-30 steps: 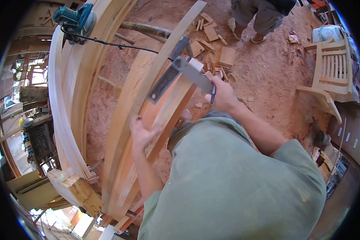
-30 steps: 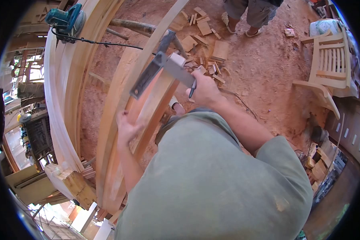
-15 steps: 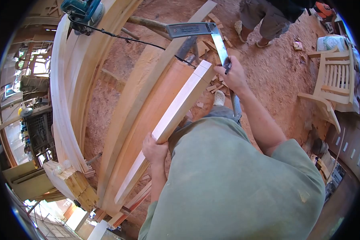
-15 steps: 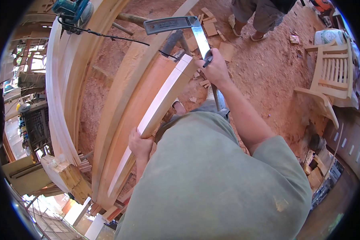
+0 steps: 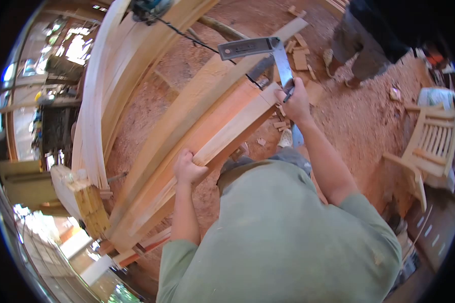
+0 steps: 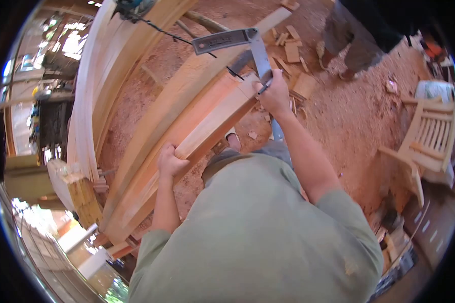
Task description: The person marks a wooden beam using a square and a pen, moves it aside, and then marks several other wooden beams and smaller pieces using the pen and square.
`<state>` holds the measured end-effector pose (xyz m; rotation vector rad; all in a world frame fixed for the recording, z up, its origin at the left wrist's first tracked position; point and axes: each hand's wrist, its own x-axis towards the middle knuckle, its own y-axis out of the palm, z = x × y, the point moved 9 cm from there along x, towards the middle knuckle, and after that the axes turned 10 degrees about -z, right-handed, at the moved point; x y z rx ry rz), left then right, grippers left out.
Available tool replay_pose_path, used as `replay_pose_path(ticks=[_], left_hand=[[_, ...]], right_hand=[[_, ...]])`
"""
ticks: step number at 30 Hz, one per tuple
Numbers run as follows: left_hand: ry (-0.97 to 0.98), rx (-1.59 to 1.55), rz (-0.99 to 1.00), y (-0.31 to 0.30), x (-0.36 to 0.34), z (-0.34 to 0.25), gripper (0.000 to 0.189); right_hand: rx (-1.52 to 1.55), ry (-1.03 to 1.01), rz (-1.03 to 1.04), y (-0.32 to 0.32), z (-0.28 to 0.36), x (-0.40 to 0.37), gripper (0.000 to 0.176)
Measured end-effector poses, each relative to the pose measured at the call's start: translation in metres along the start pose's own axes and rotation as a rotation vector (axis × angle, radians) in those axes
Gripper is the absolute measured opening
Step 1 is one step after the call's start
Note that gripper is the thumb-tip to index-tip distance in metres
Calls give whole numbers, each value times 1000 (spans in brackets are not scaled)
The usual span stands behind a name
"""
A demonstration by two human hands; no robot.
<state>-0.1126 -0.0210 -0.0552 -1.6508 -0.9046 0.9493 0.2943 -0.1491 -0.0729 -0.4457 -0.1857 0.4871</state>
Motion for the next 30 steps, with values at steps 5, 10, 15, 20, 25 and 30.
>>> replay_pose_path(ticks=[5, 10, 15, 20, 25, 30], left_hand=[[-20, -11, -69, 2, -1, 7, 48], [-14, 9, -43, 10, 3, 13, 51], [-1, -65, -216, 4, -16, 12, 49], [13, -144, -573, -19, -82, 80, 62], [-129, 12, -585, -45, -134, 213, 70], [5, -41, -364, -45, -121, 252, 78]], right_hand=[[98, -44, 16, 7, -7, 1, 38], [84, -107, 24, 6, -5, 7, 40], [68, -158, -2, 6, -11, 19, 45], [-158, -426, -317, -41, -23, 4, 53], [310, -29, -109, -64, -50, -61, 37], [267, 110, -188, -24, 18, -168, 30]])
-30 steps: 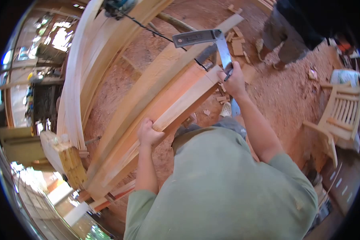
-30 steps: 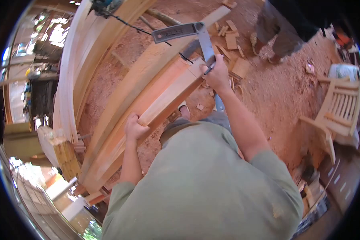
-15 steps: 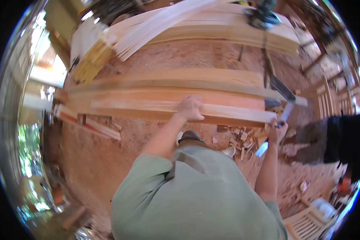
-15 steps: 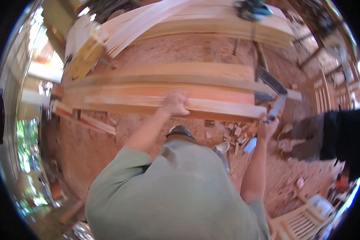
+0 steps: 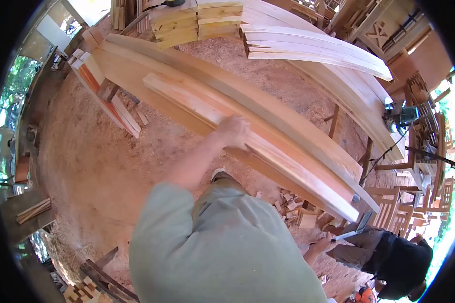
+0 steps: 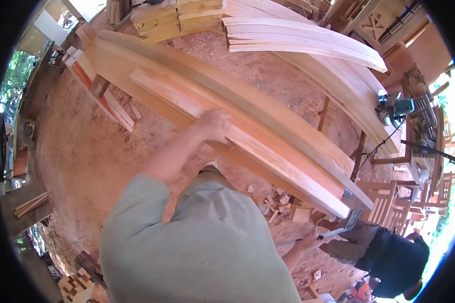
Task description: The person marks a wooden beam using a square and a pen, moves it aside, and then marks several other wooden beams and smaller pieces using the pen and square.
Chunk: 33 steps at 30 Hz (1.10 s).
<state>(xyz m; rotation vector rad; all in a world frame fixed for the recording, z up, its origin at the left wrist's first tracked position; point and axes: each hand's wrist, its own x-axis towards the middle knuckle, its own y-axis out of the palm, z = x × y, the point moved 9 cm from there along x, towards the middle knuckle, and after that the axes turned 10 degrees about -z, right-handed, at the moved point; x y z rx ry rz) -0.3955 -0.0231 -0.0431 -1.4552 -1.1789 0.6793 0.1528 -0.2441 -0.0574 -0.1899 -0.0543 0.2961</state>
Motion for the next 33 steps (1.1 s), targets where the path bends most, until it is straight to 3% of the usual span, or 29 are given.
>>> replay_pose_path(ticks=[3, 5, 7, 9, 11, 12, 14, 15, 17, 21, 22, 23, 25, 27, 29, 33], left_hand=[[-117, -148, 183, 13, 22, 14, 80], [53, -203, -62, -12, 39, 4, 77], [12, -228, -56, 8, 47, 7, 76], [-40, -258, -50, 19, 43, -4, 74], [83, -60, -280, -7, 26, -36, 74], [68, -51, -289, -4, 27, -36, 74], [90, 4, -252, 7, 31, -39, 78], [69, 21, -261, -2, 40, -37, 78], [26, -28, 187, 15, 54, -29, 75], [51, -49, 164, 29, 58, -15, 75], [24, -84, 13, 20, 64, -7, 75], [3, -119, -135, 12, 64, -2, 75], [7, -47, -95, 15, 55, -13, 75], [20, 31, -54, 22, 47, -21, 76], [-8, 5, -191, 19, 40, -18, 80], [74, 54, -67, 11, 35, -26, 86]], right_hand=[[-5, 66, 64, 10, -9, -17, 25], [3, 55, 131, 35, 5, -38, 24], [12, 15, 159, 53, 17, -47, 21], [51, -79, 328, 76, 25, -49, 19], [23, -87, 433, 93, 12, -33, 21], [3, -164, 466, 106, 25, -35, 24], [3, -377, 535, 136, 34, -30, 33], [17, -381, 560, 146, 35, -28, 33], [-96, -510, 640, 180, 55, -40, 33], [-213, -687, 745, 225, 78, -48, 34], [-294, -670, 778, 235, 72, -44, 28], [-291, -664, 793, 240, 72, -45, 28], [-315, -733, 810, 252, 82, -53, 27], [-202, -676, 815, 259, 77, -47, 28], [-360, -882, 808, 263, 73, -50, 33], [-476, -1049, 685, 257, 80, -64, 41]])
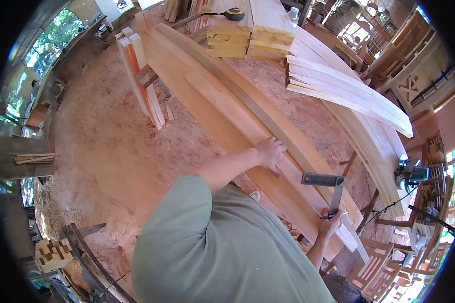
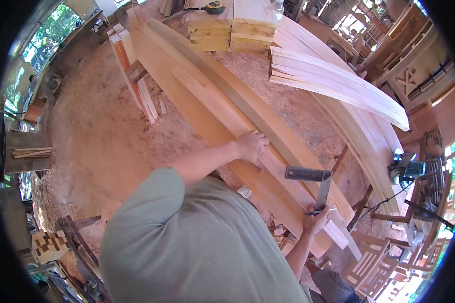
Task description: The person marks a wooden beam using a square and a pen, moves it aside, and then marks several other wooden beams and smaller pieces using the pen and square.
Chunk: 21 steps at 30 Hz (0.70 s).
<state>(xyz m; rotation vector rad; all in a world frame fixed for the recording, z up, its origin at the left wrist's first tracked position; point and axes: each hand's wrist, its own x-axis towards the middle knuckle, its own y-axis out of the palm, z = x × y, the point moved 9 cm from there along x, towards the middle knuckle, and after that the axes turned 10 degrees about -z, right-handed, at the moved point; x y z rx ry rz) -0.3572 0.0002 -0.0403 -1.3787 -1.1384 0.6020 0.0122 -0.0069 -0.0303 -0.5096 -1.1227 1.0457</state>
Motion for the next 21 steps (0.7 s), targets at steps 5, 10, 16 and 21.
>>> replay_pose_path(ticks=[5, 10, 16, 21], left_hand=[[118, -109, -100, 16, -28, 6, 86], [7, -170, 54, -9, -52, 28, 81], [-54, -367, -22, -23, -80, 54, 75], [-252, -283, -345, -77, -121, 113, 66]], right_hand=[[-19, 79, 49, 0, 8, -26, 44], [-79, 169, 146, -2, 48, -43, 43], [45, 297, 163, 13, 81, -46, 42], [93, 150, 41, 15, 146, -45, 35]])
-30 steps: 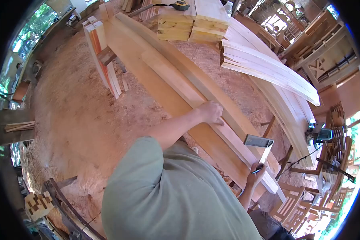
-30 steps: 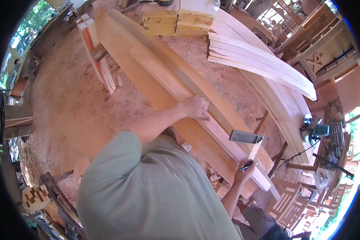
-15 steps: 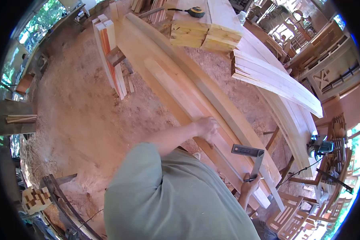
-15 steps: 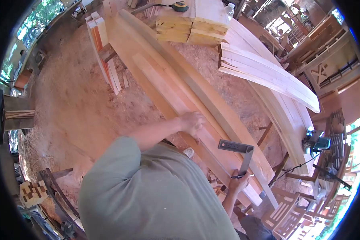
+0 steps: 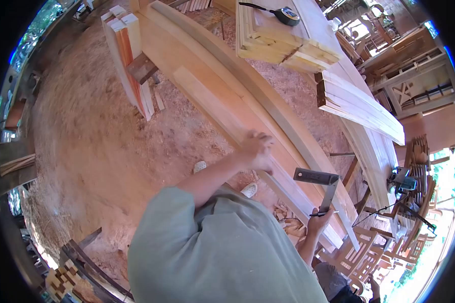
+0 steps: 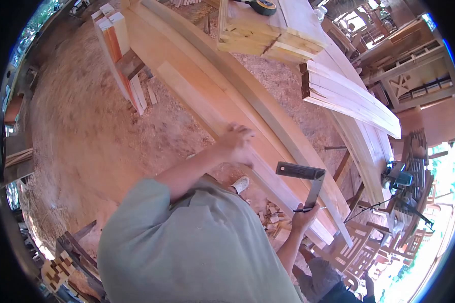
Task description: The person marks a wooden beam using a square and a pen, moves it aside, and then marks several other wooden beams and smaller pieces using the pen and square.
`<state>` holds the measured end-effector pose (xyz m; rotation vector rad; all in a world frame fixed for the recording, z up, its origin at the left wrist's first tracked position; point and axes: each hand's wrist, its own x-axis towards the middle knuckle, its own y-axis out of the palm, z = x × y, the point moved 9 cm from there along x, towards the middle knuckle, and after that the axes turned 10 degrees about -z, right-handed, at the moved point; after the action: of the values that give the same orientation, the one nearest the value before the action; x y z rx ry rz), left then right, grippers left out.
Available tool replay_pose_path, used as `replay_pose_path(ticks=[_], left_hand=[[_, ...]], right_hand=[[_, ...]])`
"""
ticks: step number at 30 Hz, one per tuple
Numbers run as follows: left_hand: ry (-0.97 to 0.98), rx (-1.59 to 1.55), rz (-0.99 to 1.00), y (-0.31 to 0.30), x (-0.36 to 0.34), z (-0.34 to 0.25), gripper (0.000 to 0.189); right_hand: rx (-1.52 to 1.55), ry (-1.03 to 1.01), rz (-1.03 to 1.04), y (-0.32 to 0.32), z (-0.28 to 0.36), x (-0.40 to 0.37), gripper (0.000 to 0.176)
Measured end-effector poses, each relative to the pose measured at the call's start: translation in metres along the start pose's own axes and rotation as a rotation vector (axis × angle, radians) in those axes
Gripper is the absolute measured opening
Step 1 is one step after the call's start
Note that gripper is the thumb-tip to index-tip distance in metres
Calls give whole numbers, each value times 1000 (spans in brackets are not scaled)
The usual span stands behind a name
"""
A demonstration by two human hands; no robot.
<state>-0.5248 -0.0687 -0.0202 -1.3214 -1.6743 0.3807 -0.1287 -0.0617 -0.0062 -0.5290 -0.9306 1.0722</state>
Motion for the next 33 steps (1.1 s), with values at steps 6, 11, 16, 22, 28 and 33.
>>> replay_pose_path(ticks=[6, 11, 16, 22, 28, 33], left_hand=[[-94, 246, 192, -18, -19, 104, 20], [-10, 207, 123, -18, -12, 94, 11], [-88, 248, 261, -18, -10, 92, 18], [-31, 261, 164, -13, -16, 101, 11], [-29, 239, 209, -18, -17, 93, 9], [-131, 178, 265, -11, -26, 103, 19]], right_hand=[[74, 134, 189, 43, 15, -20, 38], [-96, 124, 315, 44, 35, -3, 41], [251, 70, 402, 75, 15, 17, 43], [302, 56, 501, 127, -50, 29, 57], [260, 82, 565, 115, -40, 18, 51], [323, -6, 528, 102, -22, 14, 50]])
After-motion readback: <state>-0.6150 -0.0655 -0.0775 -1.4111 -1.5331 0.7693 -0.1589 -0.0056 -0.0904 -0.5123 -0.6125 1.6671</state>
